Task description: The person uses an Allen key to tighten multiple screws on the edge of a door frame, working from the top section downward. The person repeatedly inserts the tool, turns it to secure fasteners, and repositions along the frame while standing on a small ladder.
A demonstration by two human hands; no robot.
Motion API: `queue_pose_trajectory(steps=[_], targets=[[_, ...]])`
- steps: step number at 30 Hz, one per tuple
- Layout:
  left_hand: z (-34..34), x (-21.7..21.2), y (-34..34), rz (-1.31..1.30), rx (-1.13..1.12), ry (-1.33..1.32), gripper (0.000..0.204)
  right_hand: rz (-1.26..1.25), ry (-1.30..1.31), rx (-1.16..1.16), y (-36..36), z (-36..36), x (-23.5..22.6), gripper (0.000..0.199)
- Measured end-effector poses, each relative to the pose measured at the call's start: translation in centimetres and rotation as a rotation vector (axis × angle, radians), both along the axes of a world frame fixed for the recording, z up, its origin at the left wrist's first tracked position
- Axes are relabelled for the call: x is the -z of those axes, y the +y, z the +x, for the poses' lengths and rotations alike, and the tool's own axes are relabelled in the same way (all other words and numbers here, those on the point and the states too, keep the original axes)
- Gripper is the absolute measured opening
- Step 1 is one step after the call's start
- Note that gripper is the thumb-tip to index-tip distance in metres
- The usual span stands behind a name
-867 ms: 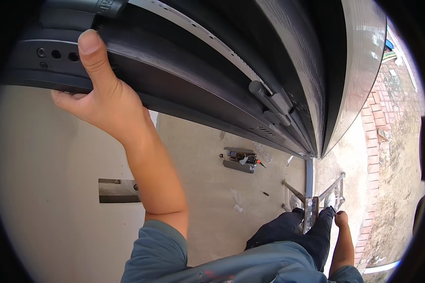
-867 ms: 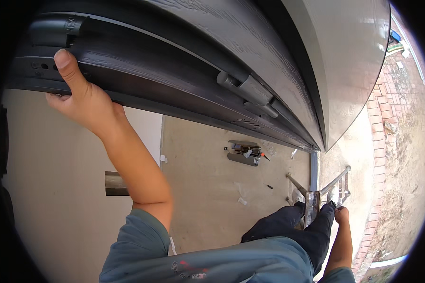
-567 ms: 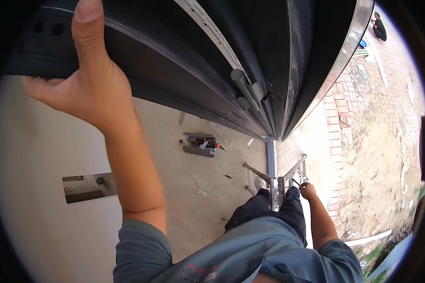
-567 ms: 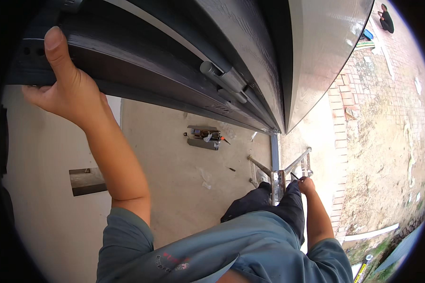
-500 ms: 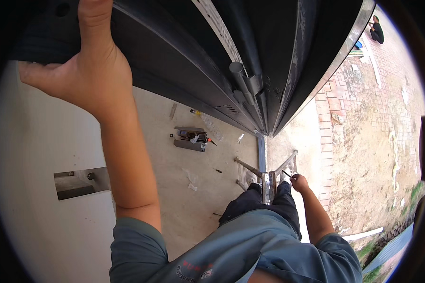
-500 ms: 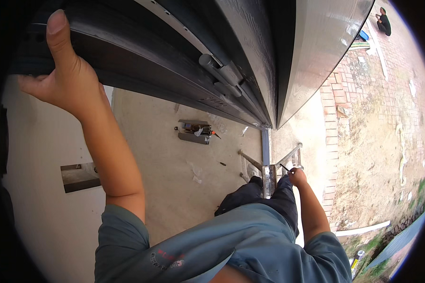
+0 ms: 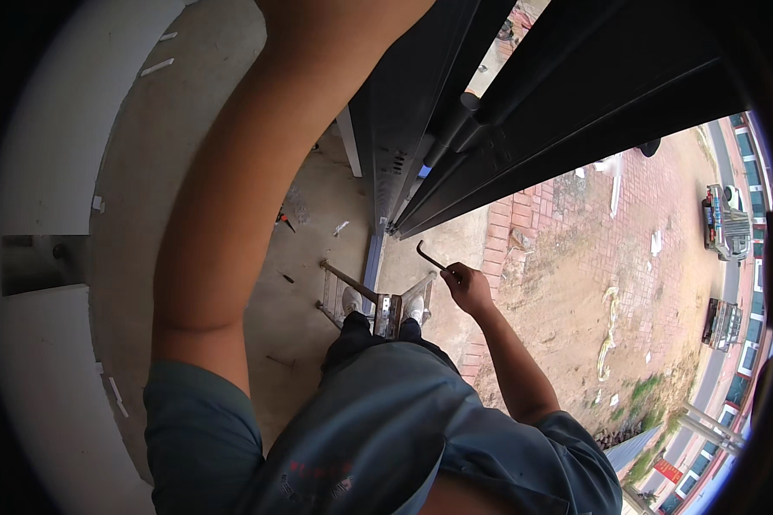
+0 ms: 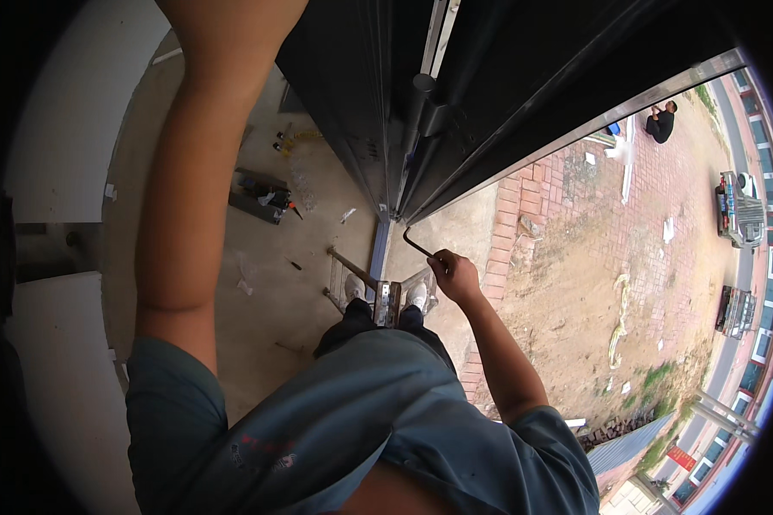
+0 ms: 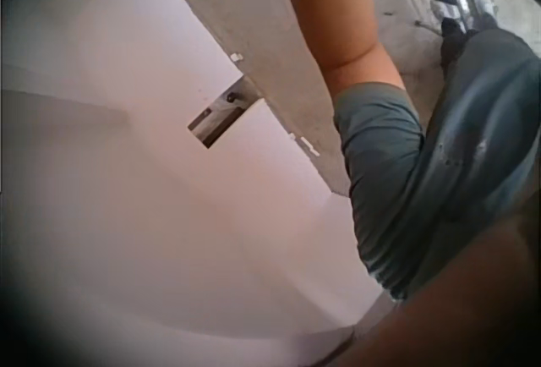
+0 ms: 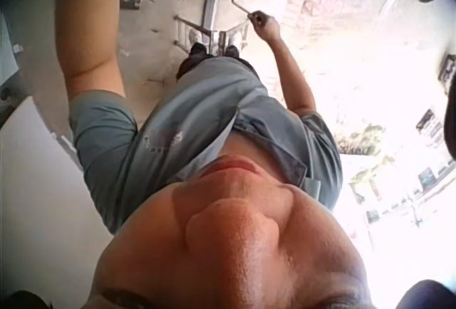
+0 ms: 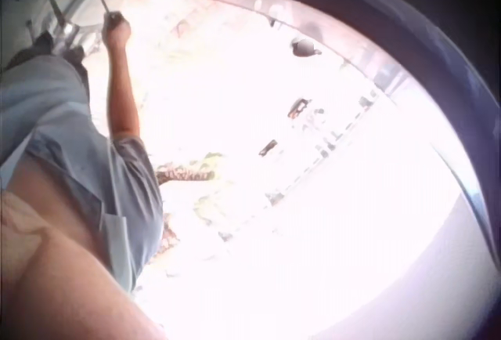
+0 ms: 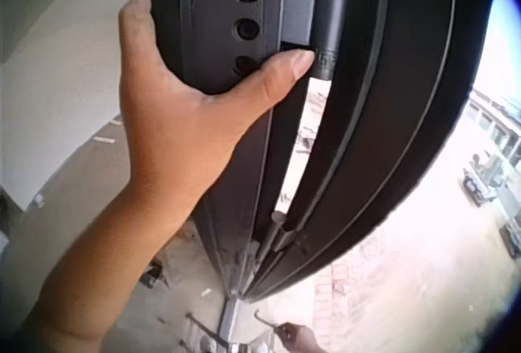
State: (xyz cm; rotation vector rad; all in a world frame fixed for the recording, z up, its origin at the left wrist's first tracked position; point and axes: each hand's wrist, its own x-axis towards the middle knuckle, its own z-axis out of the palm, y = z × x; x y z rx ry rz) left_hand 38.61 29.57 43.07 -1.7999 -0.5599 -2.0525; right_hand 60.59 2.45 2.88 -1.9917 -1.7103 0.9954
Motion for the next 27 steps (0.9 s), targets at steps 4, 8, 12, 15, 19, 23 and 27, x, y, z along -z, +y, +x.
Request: queue_pose_trajectory(steps=[4, 8, 12, 15, 19, 23, 27], targets=[[0.3, -0.1, -0.1, 0.016, -0.027, -0.038, 0.096, 0.063, -0.046, -0.067, -0.1, -1.5, -2.6, 0.024], [0.6, -0.3, -1.0, -0.088, -0.011, -0.051, 0.096, 0.151, -0.01, -0.153, 0.1, -2.6, -5.3, 0.021], [-0.9, -0.8, -3.8, -0.313, -0.079, 0.037, 0.099, 0.231, 0.057, -0.159, 0.5, -3.7, -9.1, 0.021], [-5.0, 1.8, -3.5, -0.217, -0.062, 0.119, 0.095, 0.256, 0.143, -0.062, -0.4, -4.9, -11.5, 0.021], [-10.5, 9.6, -9.4, -0.576, -0.011, 0.234, 0.075, 0.24, 0.559, 0.108, -2.1, -6.0, -11.2, 0.018], [-13.0, 22.6, -16.9, -1.328, 0.275, 0.238, 0.074, 0.289, 0.858, 0.141, -2.6, -7.8, -11.5, 0.014], [-10.8, 27.7, -23.4, -1.493, 0.543, 0.206, 0.083, 0.304, 0.872, 0.038, -2.3, -11.1, -13.1, 0.014]])
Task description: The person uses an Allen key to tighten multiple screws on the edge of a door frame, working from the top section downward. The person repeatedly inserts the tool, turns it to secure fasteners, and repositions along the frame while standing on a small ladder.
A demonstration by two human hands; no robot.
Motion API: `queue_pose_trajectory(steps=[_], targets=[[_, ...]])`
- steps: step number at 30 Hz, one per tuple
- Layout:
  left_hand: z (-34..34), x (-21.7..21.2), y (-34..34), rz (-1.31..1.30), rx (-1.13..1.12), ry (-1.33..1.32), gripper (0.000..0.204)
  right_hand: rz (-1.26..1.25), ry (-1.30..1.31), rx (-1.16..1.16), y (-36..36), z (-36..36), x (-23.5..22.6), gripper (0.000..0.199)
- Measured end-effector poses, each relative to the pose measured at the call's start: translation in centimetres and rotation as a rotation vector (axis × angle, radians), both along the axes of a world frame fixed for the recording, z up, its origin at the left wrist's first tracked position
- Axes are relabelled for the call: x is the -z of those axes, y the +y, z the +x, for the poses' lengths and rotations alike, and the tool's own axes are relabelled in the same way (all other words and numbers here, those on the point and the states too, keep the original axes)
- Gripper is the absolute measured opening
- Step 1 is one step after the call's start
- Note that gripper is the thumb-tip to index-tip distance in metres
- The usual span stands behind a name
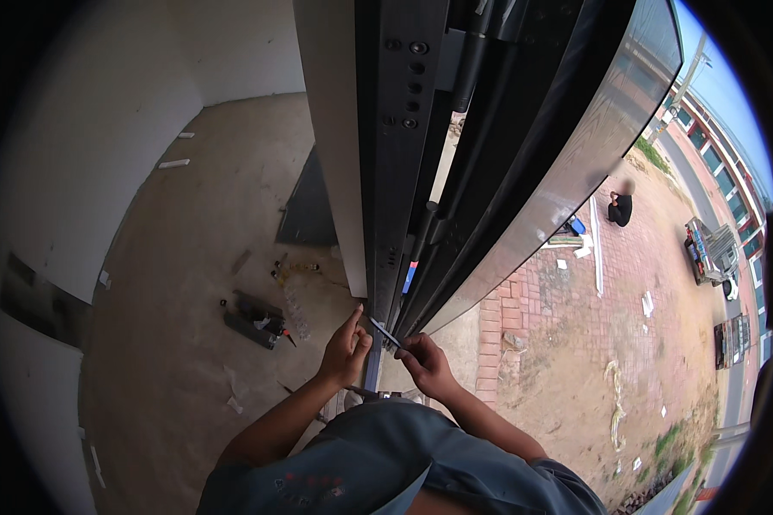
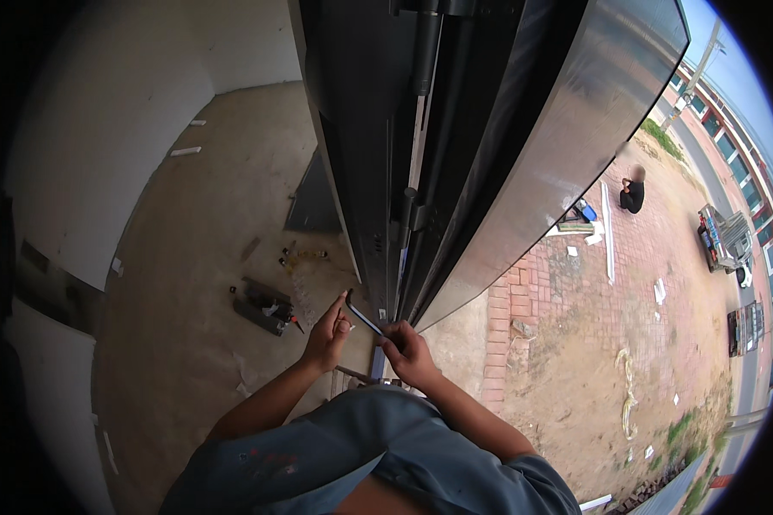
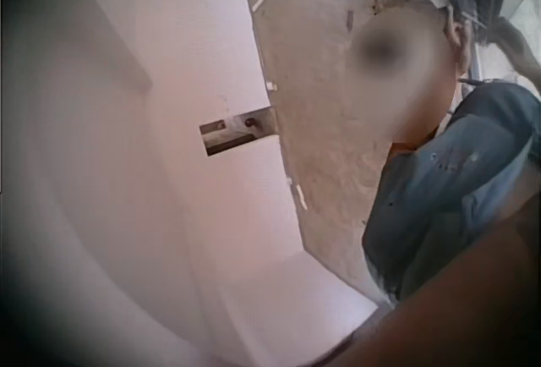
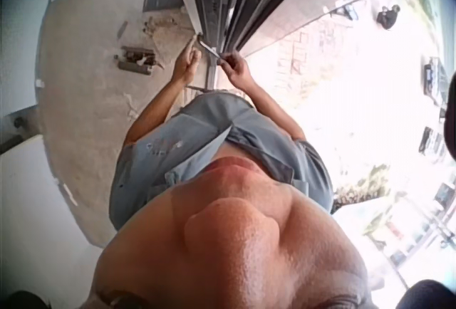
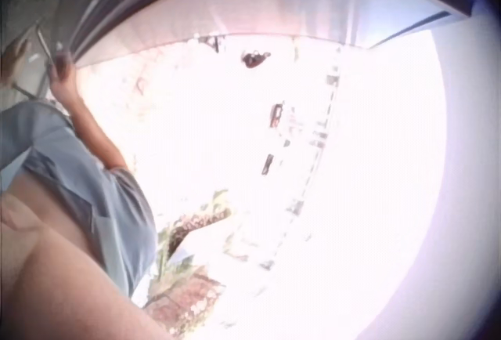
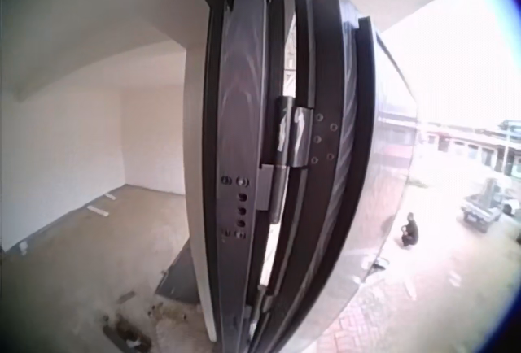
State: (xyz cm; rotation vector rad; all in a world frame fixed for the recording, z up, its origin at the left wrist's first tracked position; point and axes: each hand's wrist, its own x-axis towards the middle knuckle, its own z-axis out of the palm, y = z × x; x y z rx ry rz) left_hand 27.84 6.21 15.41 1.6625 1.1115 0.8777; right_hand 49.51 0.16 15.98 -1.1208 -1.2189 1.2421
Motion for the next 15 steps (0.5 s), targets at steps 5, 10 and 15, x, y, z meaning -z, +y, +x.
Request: queue_pose_trajectory(steps=[5, 10, 15], targets=[[1.4, 0.1, -2.1, -0.232, -0.034, -0.186, 0.061, 0.055, -0.258, -0.227, 0.2, -3.3, -2.0, 0.016], [-1.0, 1.2, -2.9, -0.177, 0.06, -0.289, 0.056, 0.024, -0.357, -0.145, -0.3, -4.0, -1.7, 0.022], [-0.8, 0.4, -3.5, -0.09, 0.214, -0.237, 0.083, 0.053, -0.404, -0.059, -0.2, -4.8, -3.2, 0.028]])
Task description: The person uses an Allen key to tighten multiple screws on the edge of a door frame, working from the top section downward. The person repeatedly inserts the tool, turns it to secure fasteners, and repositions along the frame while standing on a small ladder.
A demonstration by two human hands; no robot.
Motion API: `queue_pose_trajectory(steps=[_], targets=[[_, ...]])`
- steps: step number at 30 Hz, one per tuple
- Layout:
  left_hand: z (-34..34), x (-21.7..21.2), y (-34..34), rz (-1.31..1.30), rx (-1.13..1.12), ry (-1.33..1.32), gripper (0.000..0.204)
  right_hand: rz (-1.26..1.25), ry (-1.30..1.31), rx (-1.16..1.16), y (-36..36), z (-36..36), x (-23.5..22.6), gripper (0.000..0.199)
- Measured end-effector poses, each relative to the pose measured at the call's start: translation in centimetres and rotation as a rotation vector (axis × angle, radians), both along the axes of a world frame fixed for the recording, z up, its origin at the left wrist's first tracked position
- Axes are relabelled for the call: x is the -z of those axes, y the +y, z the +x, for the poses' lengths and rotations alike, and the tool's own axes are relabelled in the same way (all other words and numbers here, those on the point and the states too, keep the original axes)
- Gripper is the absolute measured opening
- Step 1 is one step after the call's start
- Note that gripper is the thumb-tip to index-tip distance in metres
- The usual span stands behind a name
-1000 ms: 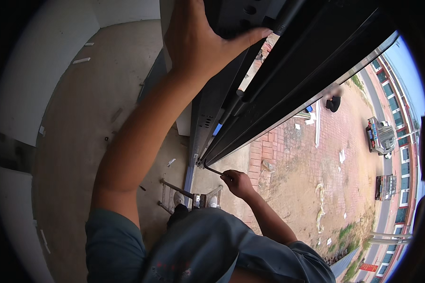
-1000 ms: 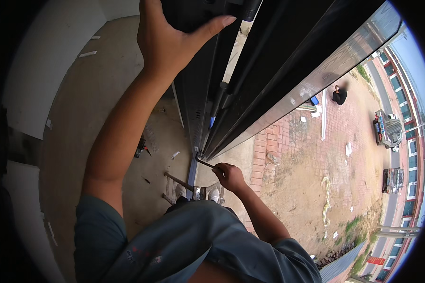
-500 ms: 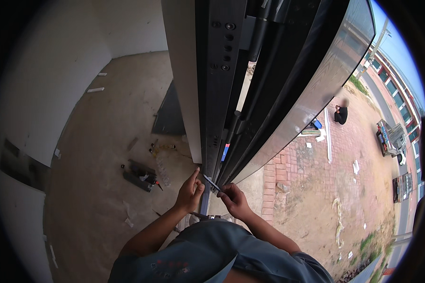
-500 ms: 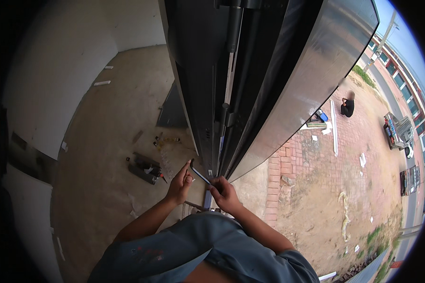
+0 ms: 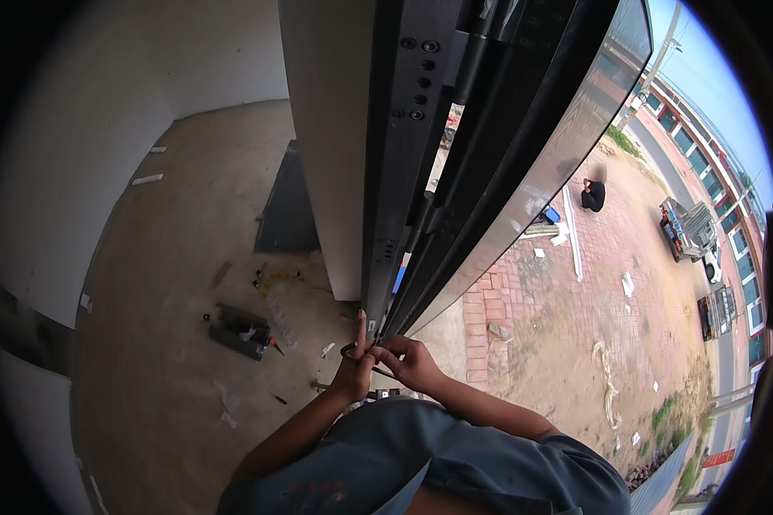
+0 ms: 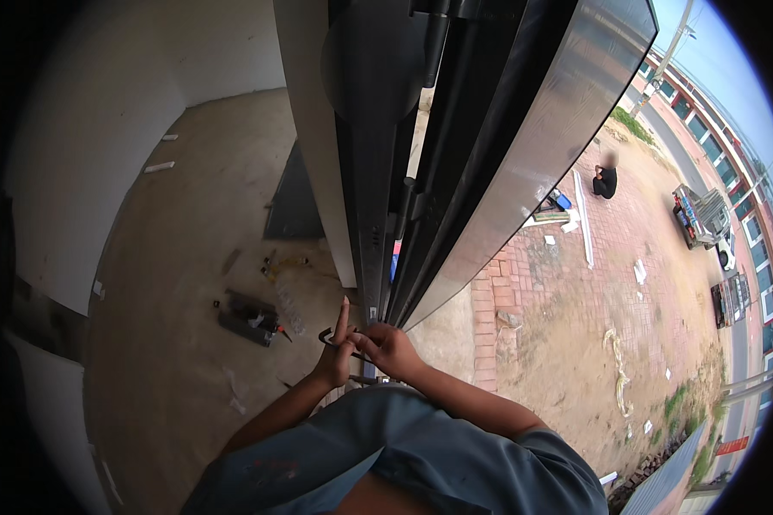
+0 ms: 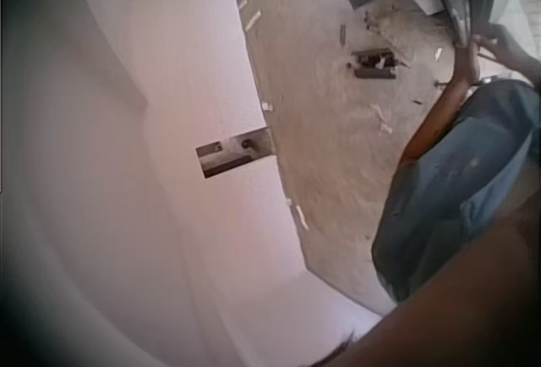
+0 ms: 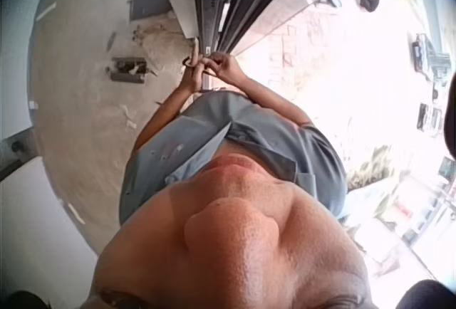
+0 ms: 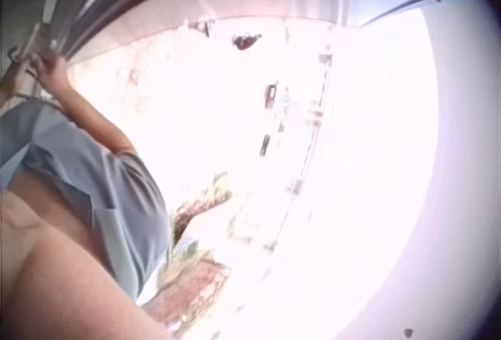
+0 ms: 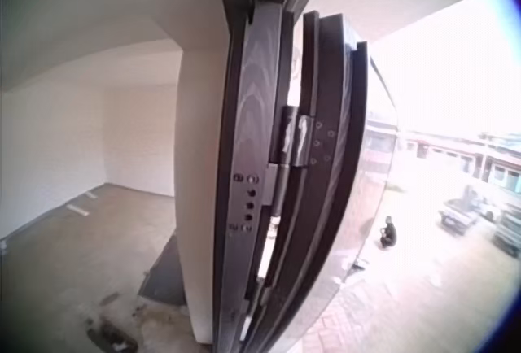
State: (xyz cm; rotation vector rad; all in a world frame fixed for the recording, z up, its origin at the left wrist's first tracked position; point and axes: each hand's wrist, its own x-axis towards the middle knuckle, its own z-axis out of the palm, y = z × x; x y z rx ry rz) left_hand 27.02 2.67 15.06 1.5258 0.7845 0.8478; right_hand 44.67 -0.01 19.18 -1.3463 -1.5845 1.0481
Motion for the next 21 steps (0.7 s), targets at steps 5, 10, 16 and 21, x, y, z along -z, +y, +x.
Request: queue_pose_trajectory(steps=[5, 10, 16, 21], targets=[[0.6, 1.3, 0.8, 0.274, 0.048, 0.019, 0.092, -0.115, -0.035, 0.138, 0.1, -0.7, -1.6, 0.029], [-0.3, -0.6, 1.2, -0.008, 0.226, -0.08, 0.094, -0.075, -0.103, 0.288, 0.0, -1.1, -2.9, 0.026], [-0.5, -1.3, 2.3, 0.09, 0.274, -0.095, 0.092, -0.087, 0.01, 0.11, 0.5, -0.8, -2.7, 0.018], [-0.5, -1.9, 2.9, 0.163, 0.265, -0.119, 0.084, -0.074, 0.115, 0.084, 0.2, -0.9, -3.0, 0.017]])
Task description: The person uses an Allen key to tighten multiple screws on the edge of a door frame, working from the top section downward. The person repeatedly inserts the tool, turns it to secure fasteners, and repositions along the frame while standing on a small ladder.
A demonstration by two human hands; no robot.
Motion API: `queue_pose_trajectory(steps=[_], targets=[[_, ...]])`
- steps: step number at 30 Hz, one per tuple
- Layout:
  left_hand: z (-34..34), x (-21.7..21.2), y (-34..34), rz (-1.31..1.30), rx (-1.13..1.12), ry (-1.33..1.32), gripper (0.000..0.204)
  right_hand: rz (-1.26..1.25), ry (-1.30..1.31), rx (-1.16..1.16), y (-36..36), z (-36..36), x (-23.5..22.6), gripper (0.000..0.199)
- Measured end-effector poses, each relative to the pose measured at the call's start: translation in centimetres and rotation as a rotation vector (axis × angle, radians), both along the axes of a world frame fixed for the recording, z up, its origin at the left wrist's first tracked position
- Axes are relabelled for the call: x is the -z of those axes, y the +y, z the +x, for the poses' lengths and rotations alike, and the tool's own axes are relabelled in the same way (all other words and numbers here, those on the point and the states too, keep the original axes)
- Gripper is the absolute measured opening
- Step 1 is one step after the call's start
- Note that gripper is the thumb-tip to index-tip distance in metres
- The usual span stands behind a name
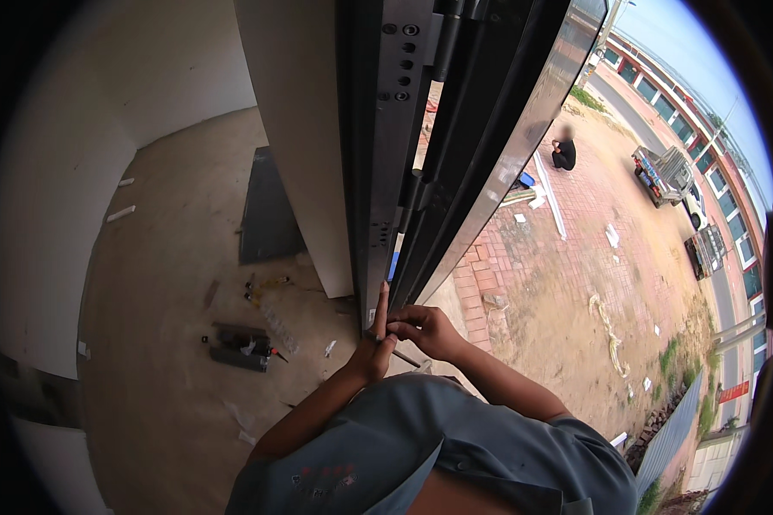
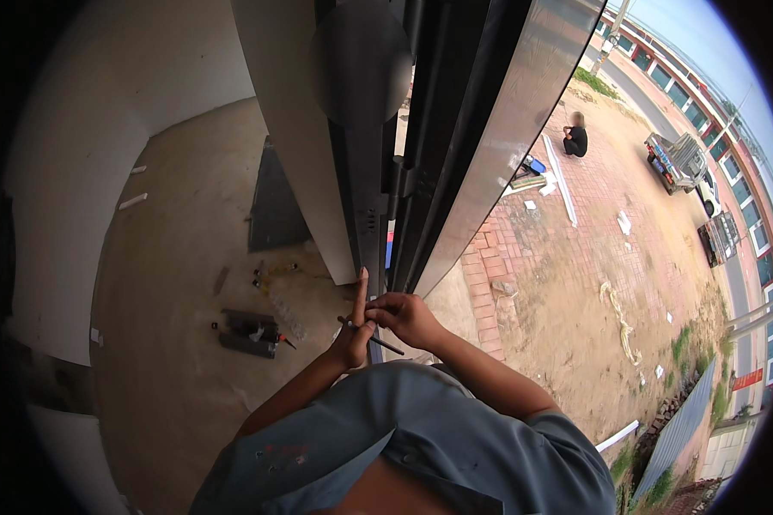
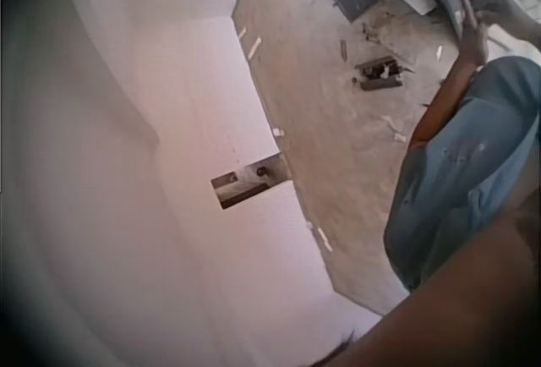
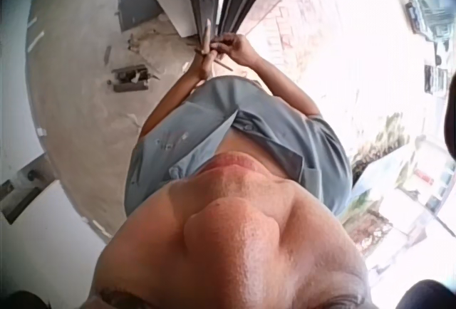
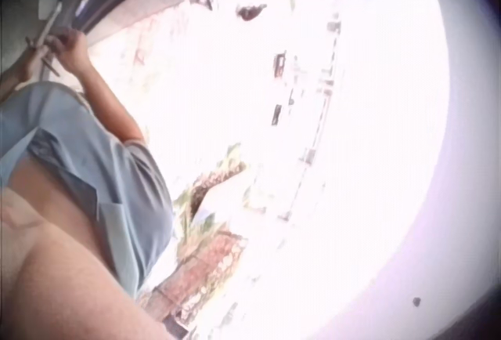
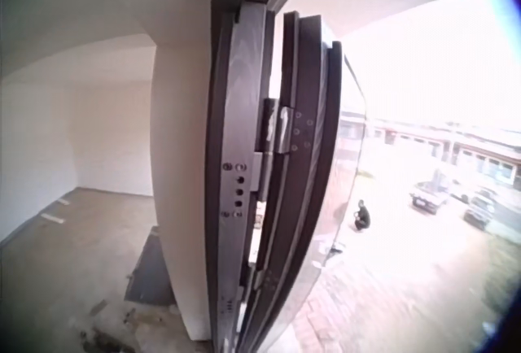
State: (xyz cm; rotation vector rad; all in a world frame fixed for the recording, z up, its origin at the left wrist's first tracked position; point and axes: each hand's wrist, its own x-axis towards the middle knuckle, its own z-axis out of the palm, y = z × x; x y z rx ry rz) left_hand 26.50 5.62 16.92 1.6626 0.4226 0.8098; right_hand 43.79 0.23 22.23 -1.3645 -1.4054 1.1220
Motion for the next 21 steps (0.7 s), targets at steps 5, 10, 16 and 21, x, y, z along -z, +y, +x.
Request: queue_pose_trajectory(steps=[5, 10, 16, 21], targets=[[-0.6, -0.6, 0.8, 0.06, -0.002, 0.093, 0.053, 0.148, -0.097, 0.112, 0.1, 0.1, -1.9, 0.012], [-0.4, -1.3, 1.5, 0.338, -0.218, 0.02, 0.032, 0.325, -0.347, 0.26, 0.7, 0.3, -4.9, 0.014], [-0.7, -1.9, 1.7, 0.05, -0.218, 0.097, 0.026, 0.534, -0.481, 0.258, 1.7, 0.2, -6.3, 0.013], [0.8, -3.8, 2.0, 0.14, -0.113, 0.026, 0.025, 0.557, -0.428, 0.232, 1.6, -0.4, -7.9, 0.016]])
